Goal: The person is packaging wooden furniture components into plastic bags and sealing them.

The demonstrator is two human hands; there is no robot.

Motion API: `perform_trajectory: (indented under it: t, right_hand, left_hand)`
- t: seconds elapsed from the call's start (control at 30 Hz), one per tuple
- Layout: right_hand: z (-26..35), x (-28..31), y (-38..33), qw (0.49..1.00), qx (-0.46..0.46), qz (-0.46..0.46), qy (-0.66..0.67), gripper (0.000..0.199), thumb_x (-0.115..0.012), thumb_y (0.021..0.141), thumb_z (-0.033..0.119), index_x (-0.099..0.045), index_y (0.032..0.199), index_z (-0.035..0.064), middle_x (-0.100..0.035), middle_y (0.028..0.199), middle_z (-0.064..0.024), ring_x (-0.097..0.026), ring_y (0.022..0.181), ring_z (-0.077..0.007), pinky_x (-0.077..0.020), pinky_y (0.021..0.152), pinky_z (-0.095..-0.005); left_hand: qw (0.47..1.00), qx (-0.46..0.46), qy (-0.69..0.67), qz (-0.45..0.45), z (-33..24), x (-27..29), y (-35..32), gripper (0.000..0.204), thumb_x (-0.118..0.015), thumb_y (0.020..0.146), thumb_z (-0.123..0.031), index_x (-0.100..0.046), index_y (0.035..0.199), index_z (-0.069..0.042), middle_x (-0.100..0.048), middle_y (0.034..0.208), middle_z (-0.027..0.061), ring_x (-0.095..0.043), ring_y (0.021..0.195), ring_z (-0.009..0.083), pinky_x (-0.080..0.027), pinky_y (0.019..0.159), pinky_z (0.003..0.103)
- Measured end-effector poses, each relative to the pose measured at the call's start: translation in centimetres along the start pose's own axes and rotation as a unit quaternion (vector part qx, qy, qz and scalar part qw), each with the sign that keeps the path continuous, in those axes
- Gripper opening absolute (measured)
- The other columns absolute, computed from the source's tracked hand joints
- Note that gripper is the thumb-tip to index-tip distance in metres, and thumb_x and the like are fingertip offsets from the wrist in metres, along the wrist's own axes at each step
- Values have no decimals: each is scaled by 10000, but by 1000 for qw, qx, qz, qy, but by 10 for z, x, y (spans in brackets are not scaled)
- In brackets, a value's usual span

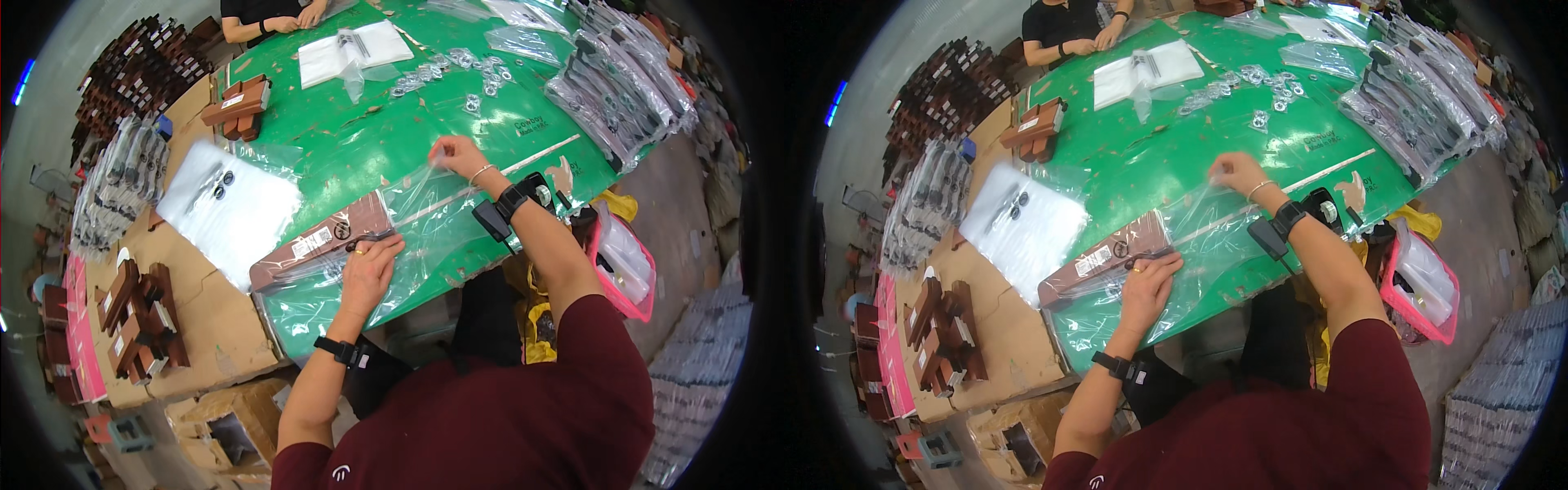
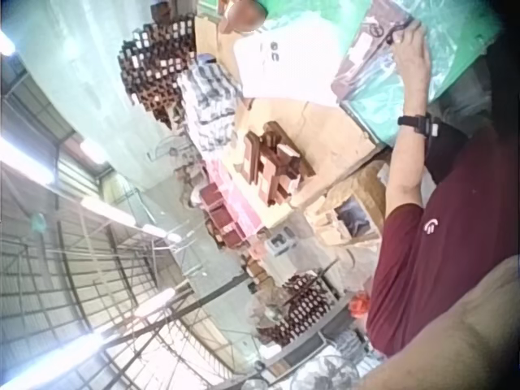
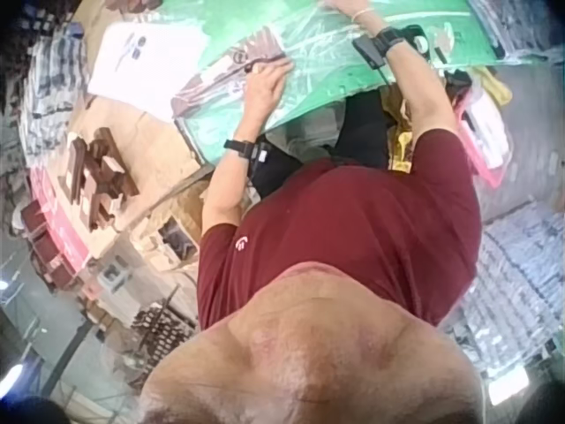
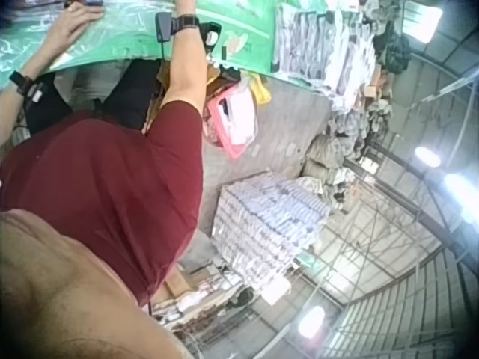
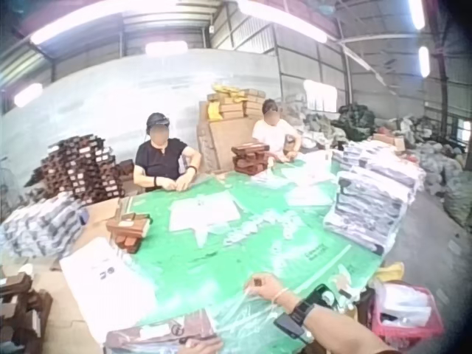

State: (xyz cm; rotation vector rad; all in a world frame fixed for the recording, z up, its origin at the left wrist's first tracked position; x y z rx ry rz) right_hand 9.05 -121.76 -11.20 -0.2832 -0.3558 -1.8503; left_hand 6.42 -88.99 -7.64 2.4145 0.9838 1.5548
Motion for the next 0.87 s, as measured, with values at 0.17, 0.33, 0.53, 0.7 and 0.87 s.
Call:
perform_trajectory:
  t: [0.17,0.33,0.53,0.7,0.87]
  right_hand:
    - [-6,41,-11,951,-101,-261,133,269,-718,891,249,-660,1012,16,-700,891,-67,-668,791,-164,-531,679,-284]
    - [20,26,-25,959,-221,-108,142,656,-648,903,557,-564,1271,21,-667,1130,-115,-654,952,-164,-528,756,-279]
    - [52,-1,-36,944,-312,36,100,836,-655,852,640,-512,1356,-11,-639,1215,-143,-651,1022,-203,-521,854,-322]
    - [43,-14,-37,945,-304,72,97,595,-762,845,435,-625,1230,2,-662,1160,-110,-652,1003,-206,-517,876,-330]
    - [39,-15,-27,954,-241,12,176,478,-794,827,325,-661,1170,19,-671,1123,-65,-648,975,-185,-524,858,-319]
  left_hand:
    - [1000,0,2,-4,-2,-2,1,290,-643,841,-82,-697,1123,-126,-671,1202,-50,-586,953,220,-486,817,351]
    - [1000,9,0,-5,-2,2,0,289,-636,835,-65,-700,1112,-120,-674,1211,-33,-584,941,239,-502,816,352]
    - [1000,10,-1,-7,0,-1,-1,273,-629,842,-67,-698,1100,-121,-676,1209,-27,-584,950,242,-497,826,353]
    - [1000,2,-2,-17,2,-3,0,268,-644,843,-79,-688,1103,-128,-664,1209,-45,-579,968,230,-489,834,359]
    - [1000,7,-11,-14,6,-6,-4,299,-660,842,-93,-680,1137,-138,-656,1239,-56,-582,1000,221,-490,848,356]
Point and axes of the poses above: each hand's wrist, its own y-axis towards the middle knuckle, its own x-axis out of the back of the hand, z = x × y, the point moved 4 cm from there along y, towards the middle knuckle
